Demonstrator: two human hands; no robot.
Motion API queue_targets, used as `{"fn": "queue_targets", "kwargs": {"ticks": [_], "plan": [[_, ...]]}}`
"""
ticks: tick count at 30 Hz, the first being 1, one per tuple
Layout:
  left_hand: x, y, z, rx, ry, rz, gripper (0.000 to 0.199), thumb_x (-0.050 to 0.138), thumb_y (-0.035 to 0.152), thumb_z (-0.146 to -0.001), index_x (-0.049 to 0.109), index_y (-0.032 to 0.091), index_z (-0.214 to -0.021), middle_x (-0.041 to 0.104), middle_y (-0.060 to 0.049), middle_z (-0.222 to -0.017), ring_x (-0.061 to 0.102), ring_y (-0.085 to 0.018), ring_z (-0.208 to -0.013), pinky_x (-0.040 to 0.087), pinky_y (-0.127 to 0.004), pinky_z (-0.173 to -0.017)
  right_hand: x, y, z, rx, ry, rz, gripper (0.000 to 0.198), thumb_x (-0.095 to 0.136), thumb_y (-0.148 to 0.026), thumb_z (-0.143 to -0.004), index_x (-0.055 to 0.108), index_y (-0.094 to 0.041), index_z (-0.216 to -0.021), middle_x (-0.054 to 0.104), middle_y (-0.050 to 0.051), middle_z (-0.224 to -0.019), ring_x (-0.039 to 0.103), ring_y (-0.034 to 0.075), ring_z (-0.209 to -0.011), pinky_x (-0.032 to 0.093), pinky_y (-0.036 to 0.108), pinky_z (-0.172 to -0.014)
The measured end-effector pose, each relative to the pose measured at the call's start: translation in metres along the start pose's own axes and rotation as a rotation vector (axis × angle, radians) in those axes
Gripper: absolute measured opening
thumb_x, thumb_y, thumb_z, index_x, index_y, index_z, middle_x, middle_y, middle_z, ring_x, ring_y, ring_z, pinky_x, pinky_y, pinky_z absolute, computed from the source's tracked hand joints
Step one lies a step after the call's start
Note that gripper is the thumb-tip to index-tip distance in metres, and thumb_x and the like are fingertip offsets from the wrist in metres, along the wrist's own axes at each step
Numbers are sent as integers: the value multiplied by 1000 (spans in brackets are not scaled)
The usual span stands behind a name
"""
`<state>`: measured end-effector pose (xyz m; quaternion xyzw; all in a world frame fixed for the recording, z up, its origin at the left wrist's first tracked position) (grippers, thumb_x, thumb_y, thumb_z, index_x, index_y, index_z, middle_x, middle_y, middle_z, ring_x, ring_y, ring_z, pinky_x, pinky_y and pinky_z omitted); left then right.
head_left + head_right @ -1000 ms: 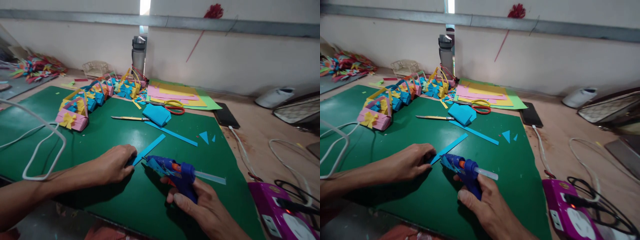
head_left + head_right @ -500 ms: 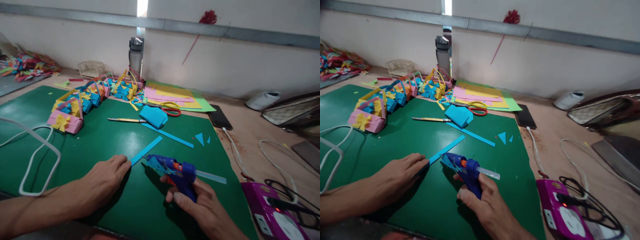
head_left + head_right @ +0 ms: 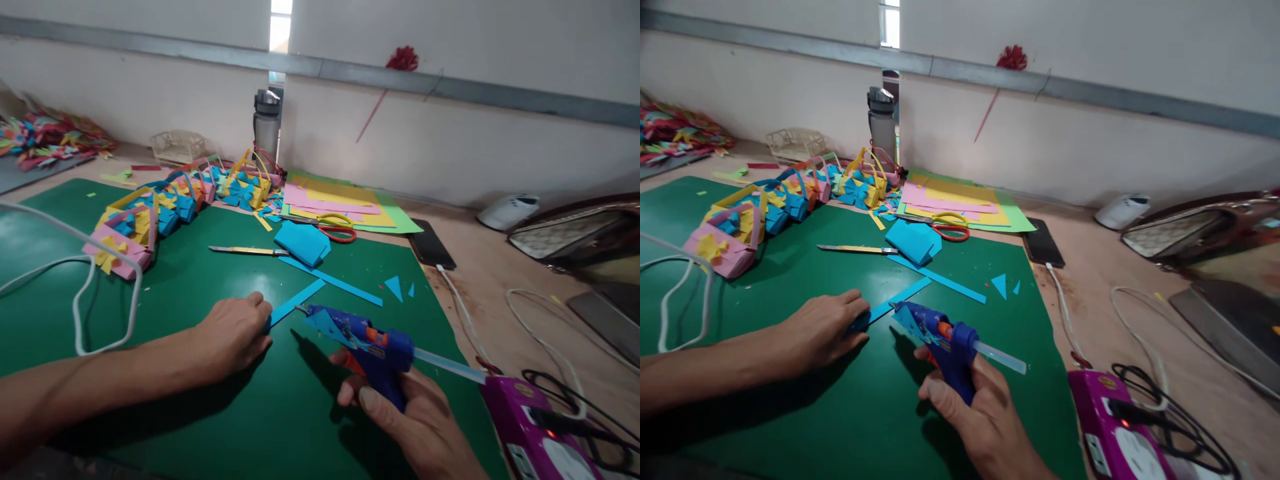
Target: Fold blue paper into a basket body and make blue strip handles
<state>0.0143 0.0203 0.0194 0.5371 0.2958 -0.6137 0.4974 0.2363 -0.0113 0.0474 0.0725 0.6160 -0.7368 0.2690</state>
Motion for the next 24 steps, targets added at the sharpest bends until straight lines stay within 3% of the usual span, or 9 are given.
{"fn": "queue_targets", "kwargs": {"ticks": [6, 14, 19, 24], "plan": [[-3, 5, -7, 8, -52, -1, 16, 40, 17, -84, 56, 16, -87, 58, -10, -89, 59, -21, -68, 40, -30, -54, 1, 1, -3, 4, -47, 2, 31, 54, -49, -79, 69, -22, -84, 69, 6, -93, 63, 22, -84, 51, 32, -77], [-6, -7, -10, 92, 2, 222, 9, 50, 22, -82, 57, 17, -79, 61, -6, -84, 57, -19, -73, 41, -28, -63, 2, 9, -5, 50, -72, 87, 36, 52, -53, -77, 70, -22, -79, 67, 8, -103, 62, 24, -93, 50, 35, -82], [-5, -3, -11, 33, 5, 161, 10, 51, 24, -81, 57, 17, -79, 61, -7, -84, 57, -20, -73, 40, -29, -61, 2, 18, -8, 77, -143, 132, 39, 51, -57, -77, 70, -23, -76, 68, 7, -102, 61, 25, -95, 50, 35, -85], [-5, -2, -11, 32, 11, 146, 11, 48, 20, -81, 57, 16, -77, 61, -8, -83, 57, -19, -71, 39, -28, -60, 1, 20, -7, 68, -119, 145, 39, 52, -57, -77, 71, -23, -77, 68, 6, -99, 62, 25, -94, 50, 34, -84]]}}
Point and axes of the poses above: each hand's wrist, its own z-axis away from the middle knuckle, its own x-axis out of the palm, y = z × x, the point moved 3 cm from there along -z, towards the middle knuckle
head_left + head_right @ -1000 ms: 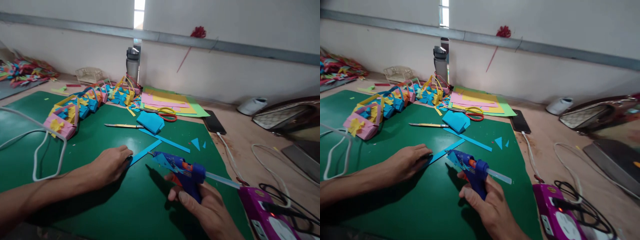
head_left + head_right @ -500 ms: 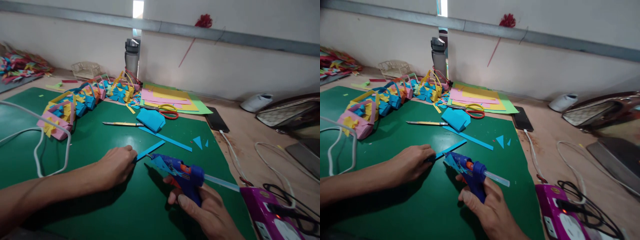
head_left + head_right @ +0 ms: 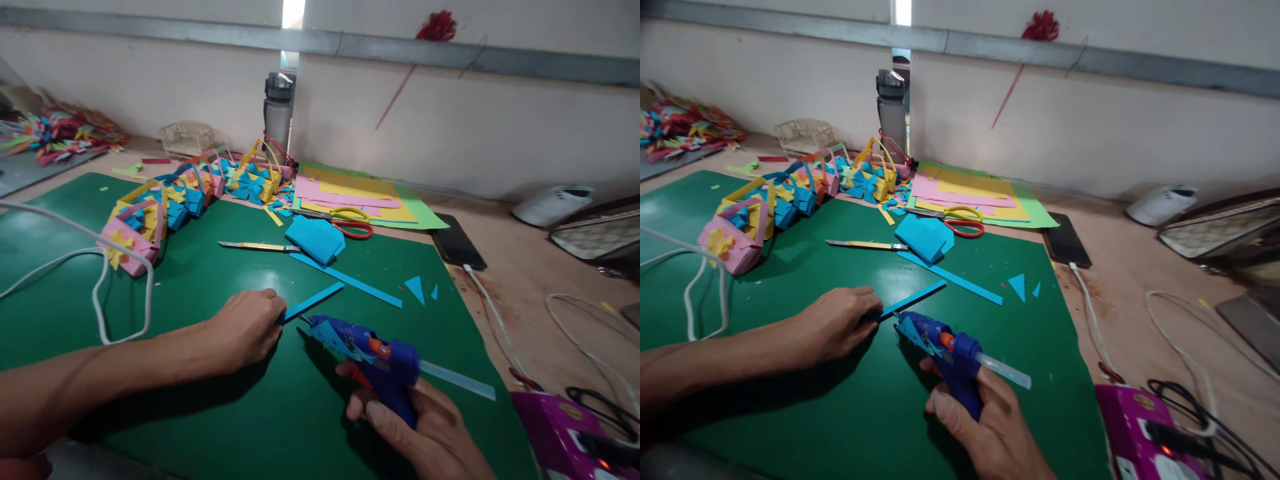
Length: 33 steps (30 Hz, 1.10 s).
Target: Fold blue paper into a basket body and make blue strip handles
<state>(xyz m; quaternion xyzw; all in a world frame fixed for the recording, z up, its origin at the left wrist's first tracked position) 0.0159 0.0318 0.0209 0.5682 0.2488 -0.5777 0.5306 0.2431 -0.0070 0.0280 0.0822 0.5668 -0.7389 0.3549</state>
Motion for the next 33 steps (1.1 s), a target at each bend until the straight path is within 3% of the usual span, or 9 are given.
{"fn": "queue_targets", "kwargs": {"ticks": [10, 14, 19, 26, 33], "plan": [[-4, -11, -3, 11, 5, 284, 10, 53, 21, -80, 62, 15, -81, 65, -4, -77, 57, -15, -66, 39, -24, -57, -1, -1, -2, -30, 31, -11, 40, 54, -57, -76, 72, -24, -92, 68, 8, -105, 62, 26, -95, 51, 37, -84], [-3, -12, -3, 0, 10, 297, 11, 53, 20, -79, 62, 15, -81, 65, -3, -74, 56, -14, -64, 38, -24, -56, 1, 0, -3, -60, -10, -17, 39, 54, -54, -78, 72, -23, -91, 68, 8, -104, 62, 26, -94, 51, 38, -82], [-3, -7, -2, -32, 16, 194, 12, 59, 26, -76, 61, 16, -81, 63, -3, -75, 54, -15, -64, 37, -25, -55, 2, 1, -5, -46, -32, -3, 40, 52, -54, -80, 72, -22, -92, 66, 9, -107, 60, 27, -98, 48, 42, -87], [-2, 2, -1, -42, -38, 13, 11, 54, 25, -78, 59, 17, -84, 62, -6, -86, 58, -19, -73, 40, -28, -62, 2, -1, -3, -39, -53, -14, 39, 51, -53, -80, 70, -23, -96, 67, 7, -106, 60, 26, -98, 49, 38, -85], [0, 9, 3, -48, -81, -157, 17, 45, 25, -82, 56, 15, -89, 60, -11, -92, 61, -25, -71, 43, -33, -57, 3, -5, -2, -43, -76, -45, 38, 51, -52, -81, 70, -24, -95, 68, 6, -103, 62, 23, -93, 50, 34, -82]]}}
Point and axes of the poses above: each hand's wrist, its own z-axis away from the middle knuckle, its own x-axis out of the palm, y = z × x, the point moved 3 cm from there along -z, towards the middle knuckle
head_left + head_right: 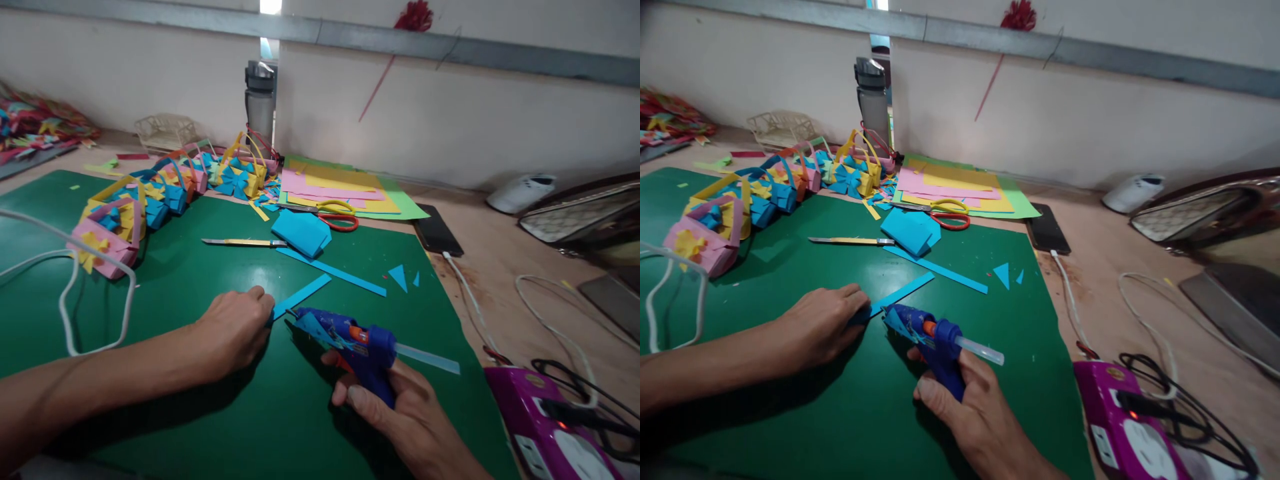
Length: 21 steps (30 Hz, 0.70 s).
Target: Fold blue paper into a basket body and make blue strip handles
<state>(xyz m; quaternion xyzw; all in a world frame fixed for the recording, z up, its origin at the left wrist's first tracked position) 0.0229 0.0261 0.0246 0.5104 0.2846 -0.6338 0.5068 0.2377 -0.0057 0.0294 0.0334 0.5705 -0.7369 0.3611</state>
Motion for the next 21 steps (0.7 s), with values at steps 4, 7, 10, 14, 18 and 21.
{"fn": "queue_targets", "kwargs": {"ticks": [4, 7, 10, 14, 18, 21], "plan": [[-2, -4, -1, 16, -1, 63, 14, 45, 21, -82, 57, 16, -85, 61, -10, -90, 60, -25, -77, 44, -34, -64, 0, 0, 0, 1, 6, 2, 40, 52, -51, -81, 67, -24, -106, 67, 7, -105, 62, 25, -94, 50, 35, -83], [-2, -7, -2, 31, 2, 107, 13, 45, 19, -81, 58, 16, -84, 62, -10, -89, 60, -24, -79, 43, -32, -66, 1, 1, 0, 1, -8, -29, 40, 53, -50, -81, 66, -23, -107, 67, 7, -105, 63, 24, -90, 51, 35, -80], [-3, -10, -2, 55, 28, 157, 13, 46, 18, -81, 58, 17, -83, 63, -8, -87, 59, -22, -78, 41, -30, -65, 1, 2, -1, -7, 1, -24, 41, 53, -51, -80, 67, -23, -105, 67, 7, -106, 63, 24, -90, 51, 35, -80], [-3, -14, -3, 67, 58, 207, 10, 49, 18, -79, 59, 17, -79, 63, -5, -79, 57, -18, -69, 37, -26, -59, 3, 4, -2, -4, -10, -3, 38, 52, -51, -81, 69, -23, -98, 65, 7, -108, 60, 24, -96, 47, 36, -85], [-6, -16, -7, 59, 50, 289, 7, 52, 16, -77, 60, 16, -76, 62, -3, -70, 53, -14, -61, 33, -24, -54, 7, 7, -1, 14, -37, 3, 38, 51, -53, -81, 69, -23, -96, 63, 6, -112, 58, 25, -98, 46, 37, -85], [-7, -18, -8, 50, 24, 365, 8, 52, 15, -76, 60, 16, -78, 59, 0, -64, 50, -11, -54, 31, -22, -50, 8, 6, -2, 18, -35, 4, 39, 52, -53, -81, 68, -23, -100, 63, 6, -112, 59, 24, -96, 46, 37, -84]]}}
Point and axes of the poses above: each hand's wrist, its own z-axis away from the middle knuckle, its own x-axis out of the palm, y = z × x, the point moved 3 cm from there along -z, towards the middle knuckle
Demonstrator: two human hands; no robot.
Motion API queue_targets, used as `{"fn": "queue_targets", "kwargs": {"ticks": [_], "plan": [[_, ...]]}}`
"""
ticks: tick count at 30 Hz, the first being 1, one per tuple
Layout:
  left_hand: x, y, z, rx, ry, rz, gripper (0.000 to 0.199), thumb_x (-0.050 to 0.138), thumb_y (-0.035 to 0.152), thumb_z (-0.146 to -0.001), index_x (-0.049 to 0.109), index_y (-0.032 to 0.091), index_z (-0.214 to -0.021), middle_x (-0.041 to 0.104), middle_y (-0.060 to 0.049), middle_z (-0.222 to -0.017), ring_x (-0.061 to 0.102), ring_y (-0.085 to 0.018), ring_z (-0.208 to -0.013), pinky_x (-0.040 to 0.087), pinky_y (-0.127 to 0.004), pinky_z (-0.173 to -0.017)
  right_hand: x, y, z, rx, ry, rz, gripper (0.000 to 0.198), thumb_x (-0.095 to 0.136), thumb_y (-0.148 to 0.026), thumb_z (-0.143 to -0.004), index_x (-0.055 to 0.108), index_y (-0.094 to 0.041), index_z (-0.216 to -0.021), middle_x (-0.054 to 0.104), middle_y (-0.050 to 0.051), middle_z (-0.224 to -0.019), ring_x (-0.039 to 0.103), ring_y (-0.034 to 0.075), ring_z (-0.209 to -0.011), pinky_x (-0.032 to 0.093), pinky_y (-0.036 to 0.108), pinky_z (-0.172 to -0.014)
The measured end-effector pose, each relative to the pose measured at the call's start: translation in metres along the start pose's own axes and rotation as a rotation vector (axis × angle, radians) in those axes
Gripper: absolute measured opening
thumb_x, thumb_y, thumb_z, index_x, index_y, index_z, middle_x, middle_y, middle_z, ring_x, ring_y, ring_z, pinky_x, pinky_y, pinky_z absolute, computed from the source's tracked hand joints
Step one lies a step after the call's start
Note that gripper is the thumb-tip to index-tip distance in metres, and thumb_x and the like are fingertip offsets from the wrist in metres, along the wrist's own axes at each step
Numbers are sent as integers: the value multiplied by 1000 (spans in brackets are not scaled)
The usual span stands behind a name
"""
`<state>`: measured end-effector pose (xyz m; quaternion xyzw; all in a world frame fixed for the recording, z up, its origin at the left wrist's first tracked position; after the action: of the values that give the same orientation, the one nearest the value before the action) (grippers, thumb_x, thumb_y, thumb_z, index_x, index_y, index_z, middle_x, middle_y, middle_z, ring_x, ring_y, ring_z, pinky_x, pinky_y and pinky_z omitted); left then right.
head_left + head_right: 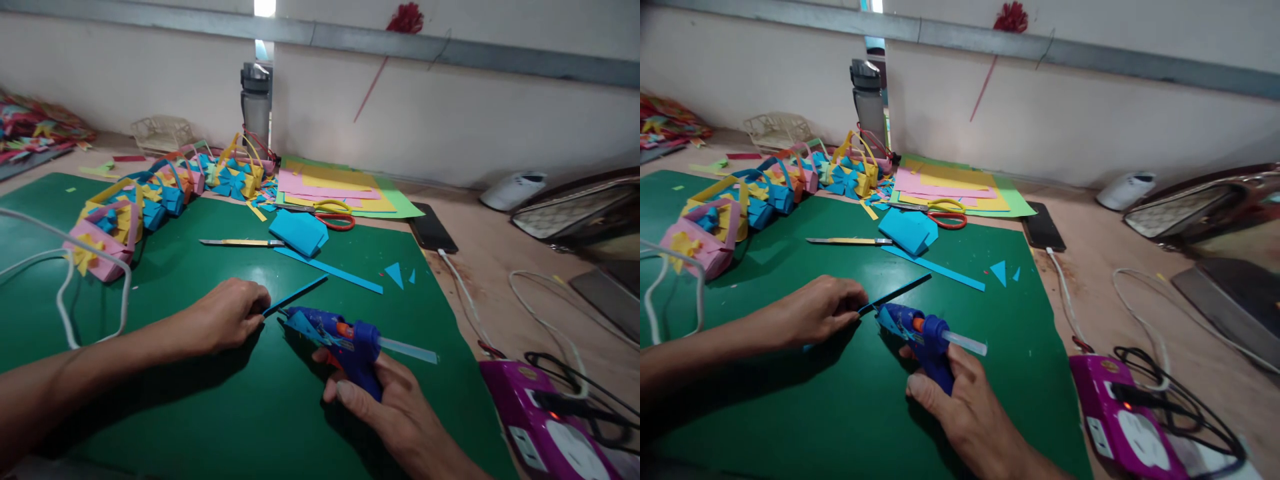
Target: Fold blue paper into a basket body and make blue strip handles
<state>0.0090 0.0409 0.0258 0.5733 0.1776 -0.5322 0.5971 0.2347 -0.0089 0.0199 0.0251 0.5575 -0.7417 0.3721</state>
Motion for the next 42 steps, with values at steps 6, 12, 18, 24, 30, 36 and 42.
{"fn": "queue_targets", "kwargs": {"ticks": [6, 12, 18, 24, 30, 36, 42], "plan": [[-2, -6, 7, 96, 4, 140, 26, 51, 9, -73, 61, 18, -96, 58, 2, -69, 49, -10, -56, 34, -19, -51, -2, -6, -4, -53, 16, -37, 35, 53, -50, -82, 68, -23, -99, 66, 5, -106, 61, 21, -91, 48, 32, -80], [0, -16, 7, 205, -16, 260, 32, 48, 7, -74, 65, 19, -97, 62, -2, -87, 57, -14, -77, 43, -22, -68, -5, -7, -3, -38, 70, 47, 35, 52, -52, -80, 71, -22, -80, 66, 6, -106, 59, 25, -98, 46, 38, -88], [-5, -17, 6, 240, -50, 188, 24, 53, 12, -75, 61, 15, -98, 57, -2, -86, 53, -12, -70, 42, -21, -62, -8, -11, -1, -52, 107, 9, 35, 52, -52, -80, 70, -23, -76, 69, 7, -100, 64, 22, -90, 52, 32, -79], [-14, -19, 10, 329, -190, 136, 51, 62, 17, -72, 51, 16, -122, 52, -2, -93, 51, -13, -73, 43, -21, -65, -8, -5, -1, -89, 132, 81, 35, 51, -53, -79, 71, -25, -77, 69, 6, -98, 64, 23, -89, 52, 33, -79], [-9, -23, 13, 209, -214, 359, 72, 58, 15, -71, 33, 21, -138, 55, -1, -91, 51, -12, -70, 43, -21, -61, -7, -6, 1, -102, 160, 102, 36, 51, -54, -79, 72, -24, -80, 70, 6, -97, 65, 23, -88, 53, 33, -78], [0, -34, 27, -53, -134, 410, 31, 54, 24, -74, 56, 13, -102, 59, 0, -73, 52, -13, -62, 39, -21, -53, -7, -10, 4, -76, 119, 47, 35, 52, -52, -79, 71, -23, -74, 70, 7, -96, 65, 23, -87, 54, 33, -76], [7, -43, 47, -175, -129, 381, 17, 53, 32, -75, 56, 17, -82, 54, 3, -60, 49, -12, -54, 34, -21, -50, -6, -8, 6, -55, 111, 58, 35, 51, -53, -79, 70, -24, -75, 69, 6, -100, 64, 23, -92, 53, 34, -81]]}}
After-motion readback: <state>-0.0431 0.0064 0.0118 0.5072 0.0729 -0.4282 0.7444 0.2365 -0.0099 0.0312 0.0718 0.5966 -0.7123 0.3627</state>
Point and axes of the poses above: each hand's wrist, its own z-axis away from the middle knuckle, its own x-axis out of the palm, y = z × x, the point moved 3 cm from there along -z, towards the middle knuckle
